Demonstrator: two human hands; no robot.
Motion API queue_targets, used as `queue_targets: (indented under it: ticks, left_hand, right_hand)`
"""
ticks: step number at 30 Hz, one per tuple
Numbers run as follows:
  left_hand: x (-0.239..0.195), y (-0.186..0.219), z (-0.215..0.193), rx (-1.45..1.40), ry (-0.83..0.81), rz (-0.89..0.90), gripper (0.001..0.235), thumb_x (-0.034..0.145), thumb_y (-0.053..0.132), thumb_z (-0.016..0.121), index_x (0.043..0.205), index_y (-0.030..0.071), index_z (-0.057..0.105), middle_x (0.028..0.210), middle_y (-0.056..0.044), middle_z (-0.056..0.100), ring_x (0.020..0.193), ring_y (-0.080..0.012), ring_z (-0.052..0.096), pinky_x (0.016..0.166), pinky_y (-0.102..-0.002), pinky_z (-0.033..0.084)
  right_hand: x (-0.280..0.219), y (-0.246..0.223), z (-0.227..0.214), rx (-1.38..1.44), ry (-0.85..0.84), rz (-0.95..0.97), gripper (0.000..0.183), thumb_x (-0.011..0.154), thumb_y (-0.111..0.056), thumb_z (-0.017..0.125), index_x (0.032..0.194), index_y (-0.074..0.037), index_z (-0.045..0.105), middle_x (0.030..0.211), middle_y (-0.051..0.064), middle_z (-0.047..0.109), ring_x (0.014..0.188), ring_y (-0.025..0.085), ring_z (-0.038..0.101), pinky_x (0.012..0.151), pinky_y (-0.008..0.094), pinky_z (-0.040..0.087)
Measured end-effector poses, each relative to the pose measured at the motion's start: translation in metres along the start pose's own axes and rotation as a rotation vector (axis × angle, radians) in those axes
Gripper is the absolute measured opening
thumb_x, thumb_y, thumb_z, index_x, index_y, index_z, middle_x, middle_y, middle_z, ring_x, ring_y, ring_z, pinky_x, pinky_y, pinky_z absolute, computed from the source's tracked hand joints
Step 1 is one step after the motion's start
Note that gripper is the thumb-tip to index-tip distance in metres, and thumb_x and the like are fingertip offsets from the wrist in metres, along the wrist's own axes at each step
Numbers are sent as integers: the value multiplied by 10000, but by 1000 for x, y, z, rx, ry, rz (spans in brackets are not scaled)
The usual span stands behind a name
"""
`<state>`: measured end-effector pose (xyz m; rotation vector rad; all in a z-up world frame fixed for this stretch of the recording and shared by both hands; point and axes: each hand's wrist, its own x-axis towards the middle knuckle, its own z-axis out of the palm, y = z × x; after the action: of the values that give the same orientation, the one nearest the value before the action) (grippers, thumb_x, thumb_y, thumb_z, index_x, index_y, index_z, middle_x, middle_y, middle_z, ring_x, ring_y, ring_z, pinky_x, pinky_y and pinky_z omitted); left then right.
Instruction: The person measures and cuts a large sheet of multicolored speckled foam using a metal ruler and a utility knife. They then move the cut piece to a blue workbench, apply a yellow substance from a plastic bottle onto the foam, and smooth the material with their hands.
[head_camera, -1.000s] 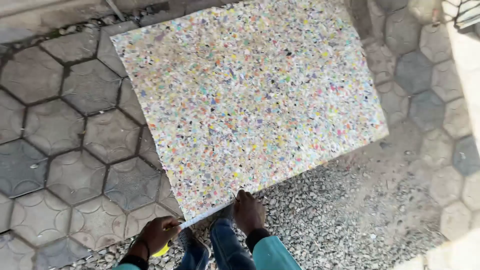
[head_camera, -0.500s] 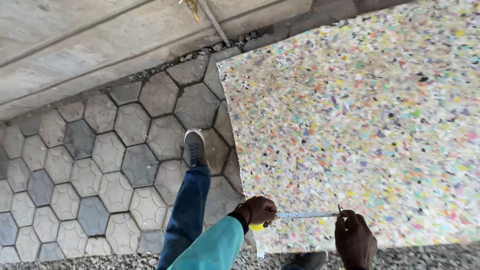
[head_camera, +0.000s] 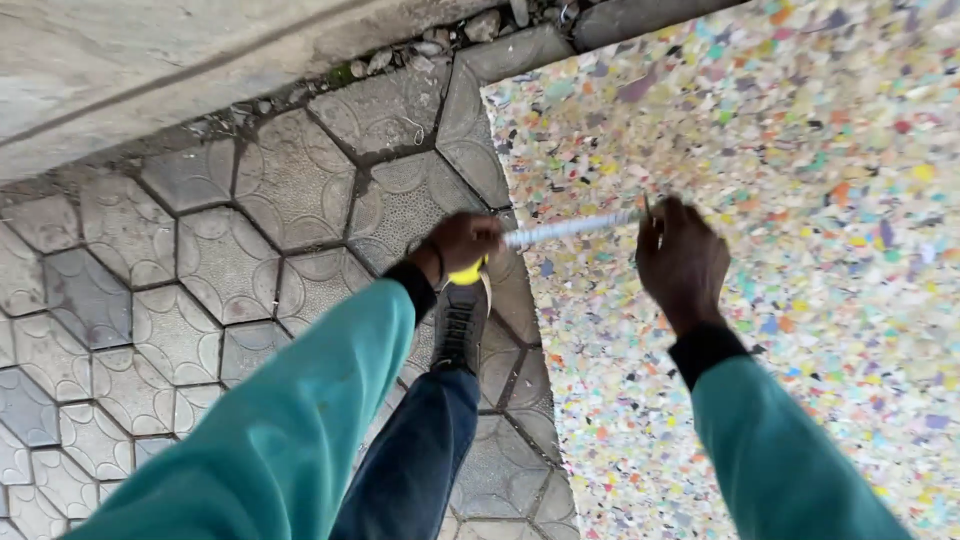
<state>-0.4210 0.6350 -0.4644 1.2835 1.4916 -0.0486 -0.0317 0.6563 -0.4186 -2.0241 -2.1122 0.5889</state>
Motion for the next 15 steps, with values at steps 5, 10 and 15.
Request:
queue_targets:
  ticks: [5, 10, 15]
  left_hand:
    - [139, -56, -48, 0, 167, 48, 321, 1000, 430, 845, 1281, 288, 906, 1124, -29, 927, 1266, -351, 880, 1140, -546, 649]
    - [217, -93, -58, 29, 248, 29, 288, 984, 468, 833, 1245, 379, 918, 1026, 78, 935, 1222, -279, 900, 1097, -482, 689]
    - [219, -84, -65, -132, 316, 30, 158, 1033, 325, 898, 1140, 217, 943, 1135, -26, 957, 1072, -257, 886, 939, -490, 691]
  right_hand:
    - [121, -19, 59, -10, 38, -32, 131, 1242, -258, 733, 1225, -131, 763, 1039, 140, 821, 965, 554, 879, 814, 746, 691]
    - [179, -19, 99, -55, 19, -38, 97, 1202, -200, 726, 1271, -137, 751, 1106, 155, 863, 994, 561, 885, 835, 731, 689]
    - [208, -11, 132, -17, 89, -99, 83, 1260, -224, 796, 1262, -141, 795, 1054, 139, 906, 778, 507, 791, 543, 661, 525]
